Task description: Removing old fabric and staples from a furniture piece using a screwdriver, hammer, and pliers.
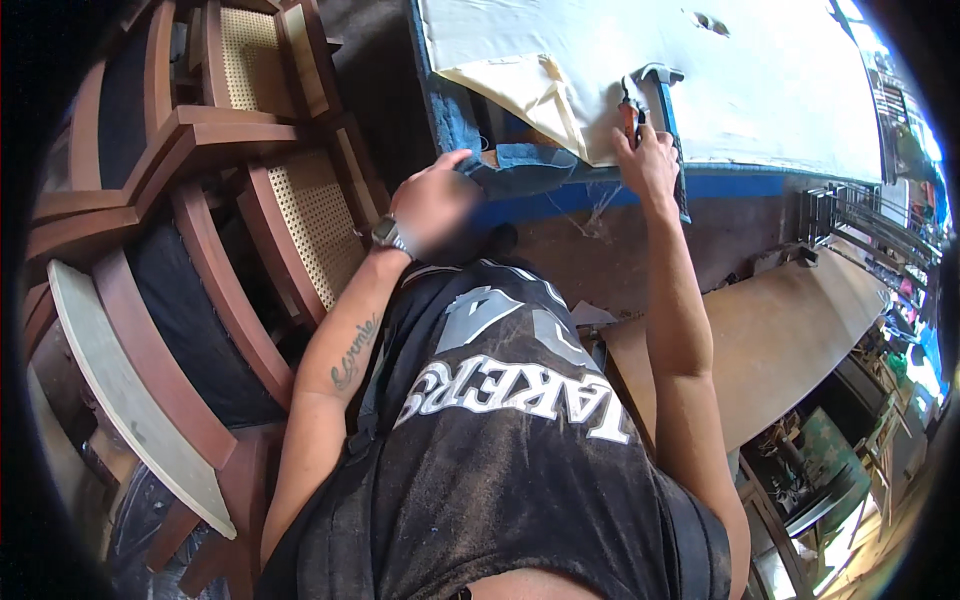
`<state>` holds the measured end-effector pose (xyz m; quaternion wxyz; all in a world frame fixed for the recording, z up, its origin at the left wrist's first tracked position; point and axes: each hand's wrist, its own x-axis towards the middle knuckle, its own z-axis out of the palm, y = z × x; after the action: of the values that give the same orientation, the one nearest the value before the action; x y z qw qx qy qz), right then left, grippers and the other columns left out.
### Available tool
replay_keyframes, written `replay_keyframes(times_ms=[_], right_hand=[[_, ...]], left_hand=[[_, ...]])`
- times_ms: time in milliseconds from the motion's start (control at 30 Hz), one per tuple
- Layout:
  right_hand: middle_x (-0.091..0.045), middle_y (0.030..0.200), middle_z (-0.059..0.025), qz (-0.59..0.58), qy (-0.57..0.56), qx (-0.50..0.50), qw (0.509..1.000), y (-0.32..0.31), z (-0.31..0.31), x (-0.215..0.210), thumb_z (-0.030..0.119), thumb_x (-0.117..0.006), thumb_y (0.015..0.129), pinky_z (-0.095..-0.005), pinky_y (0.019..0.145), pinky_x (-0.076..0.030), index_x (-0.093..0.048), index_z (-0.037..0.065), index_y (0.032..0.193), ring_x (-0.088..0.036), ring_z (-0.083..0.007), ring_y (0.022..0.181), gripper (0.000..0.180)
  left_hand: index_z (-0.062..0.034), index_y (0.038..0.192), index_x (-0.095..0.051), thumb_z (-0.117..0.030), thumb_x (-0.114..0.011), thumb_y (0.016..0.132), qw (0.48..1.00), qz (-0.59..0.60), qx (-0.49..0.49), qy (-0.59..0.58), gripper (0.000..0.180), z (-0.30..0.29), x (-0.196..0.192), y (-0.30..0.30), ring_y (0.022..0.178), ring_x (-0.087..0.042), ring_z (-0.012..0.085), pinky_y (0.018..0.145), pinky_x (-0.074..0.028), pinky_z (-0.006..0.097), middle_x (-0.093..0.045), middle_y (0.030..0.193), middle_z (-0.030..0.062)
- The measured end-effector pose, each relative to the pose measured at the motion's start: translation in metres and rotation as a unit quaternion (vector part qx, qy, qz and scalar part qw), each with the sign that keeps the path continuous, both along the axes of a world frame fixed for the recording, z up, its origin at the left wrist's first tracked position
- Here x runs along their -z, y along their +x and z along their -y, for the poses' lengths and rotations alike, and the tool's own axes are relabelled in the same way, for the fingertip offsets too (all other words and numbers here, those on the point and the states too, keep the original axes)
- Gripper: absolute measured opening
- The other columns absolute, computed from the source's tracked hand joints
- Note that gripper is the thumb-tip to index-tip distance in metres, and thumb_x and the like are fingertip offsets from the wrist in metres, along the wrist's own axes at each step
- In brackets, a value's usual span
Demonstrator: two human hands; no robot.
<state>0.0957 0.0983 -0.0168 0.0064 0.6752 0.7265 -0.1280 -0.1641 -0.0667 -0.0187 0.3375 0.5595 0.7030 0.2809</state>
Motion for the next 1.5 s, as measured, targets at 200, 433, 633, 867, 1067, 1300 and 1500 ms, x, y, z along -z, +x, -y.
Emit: replay_keyframes(times_ms=[200,433,633,867,1067,1300,1500], right_hand=[[-0.055,0.108,-0.0147,-0.178,0.184,-0.237,0.937,-0.043,0.034,-0.031,0.034,-0.072,0.074,-0.0431,0.087,-0.039,-0.058,0.007,0.106,-0.050,-0.0325,0.104,0.044],[-0.064,0.081,-0.0137,-0.086,-0.140,-0.313,0.936,-0.118,0.085,-0.013,0.052,-0.057,0.080,-0.0422,0.079,-0.043,-0.063,0.007,0.095,-0.061,-0.0330,0.082,0.048],[-0.062,0.070,-0.0198,-0.074,-0.214,-0.171,0.959,-0.111,0.085,-0.008,0.040,-0.056,0.084,-0.0433,0.063,-0.049,-0.068,0.006,0.079,-0.061,-0.0369,0.071,0.036],[-0.061,0.070,-0.0193,-0.093,-0.194,-0.197,0.957,-0.106,0.082,-0.022,0.035,-0.059,0.083,-0.0431,0.063,-0.048,-0.065,0.003,0.077,-0.060,-0.0382,0.071,0.033],[-0.060,0.071,-0.0217,-0.219,-0.182,-0.302,0.910,-0.087,0.078,-0.014,0.031,-0.056,0.086,-0.0446,0.063,-0.047,-0.061,0.002,0.080,-0.059,-0.0403,0.073,0.029],[-0.062,0.077,-0.0163,-0.240,-0.172,-0.424,0.856,-0.097,0.081,0.006,0.019,-0.052,0.082,-0.0446,0.066,-0.049,-0.061,0.008,0.085,-0.061,-0.0358,0.074,0.014],[-0.059,0.090,-0.0145,-0.249,-0.146,-0.446,0.847,-0.078,0.085,0.015,0.012,-0.050,0.083,-0.0408,0.068,-0.050,-0.059,0.007,0.089,-0.060,-0.0328,0.082,0.013]], left_hand=[[-0.0045,0.083,-0.066,-0.025,-0.068,0.079,0.995,0.099,-0.012,-0.006,0.021,-0.021,0.014,-0.024,0.071,-0.064,0.0176,0.064,-0.049,0.029,-0.065,0.077,0.0125],[-0.0087,0.090,-0.064,-0.026,-0.069,0.075,0.990,-0.018,0.123,-0.069,0.023,-0.035,0.009,-0.042,0.079,-0.065,0.0251,0.068,-0.051,0.032,-0.065,0.082,0.0136],[-0.0051,0.090,-0.065,-0.022,-0.067,0.076,0.981,0.185,0.030,-0.042,0.022,-0.025,0.041,-0.043,0.074,-0.065,0.0179,0.067,-0.050,0.029,-0.066,0.081,0.0104],[-0.0016,0.091,-0.060,-0.018,-0.065,0.079,0.969,0.244,-0.020,-0.013,0.021,-0.012,0.048,-0.034,0.064,-0.051,0.0058,0.060,-0.044,0.022,-0.058,0.070,0.0010],[-0.0044,0.088,-0.058,-0.019,-0.065,0.080,0.954,0.268,-0.134,0.002,0.017,0.006,0.051,-0.016,0.058,-0.045,0.0043,0.054,-0.040,0.021,-0.051,0.065,-0.0032],[-0.0062,0.094,-0.060,-0.013,-0.068,0.078,0.956,0.219,-0.193,0.044,0.018,0.018,0.055,0.003,0.061,-0.045,0.0015,0.054,-0.038,0.019,-0.053,0.070,-0.0057],[-0.0061,0.090,-0.063,-0.015,-0.066,0.082,0.937,0.201,-0.283,0.053,0.013,0.033,0.044,0.015,0.063,-0.044,0.0015,0.056,-0.037,0.018,-0.053,0.072,-0.0069]])
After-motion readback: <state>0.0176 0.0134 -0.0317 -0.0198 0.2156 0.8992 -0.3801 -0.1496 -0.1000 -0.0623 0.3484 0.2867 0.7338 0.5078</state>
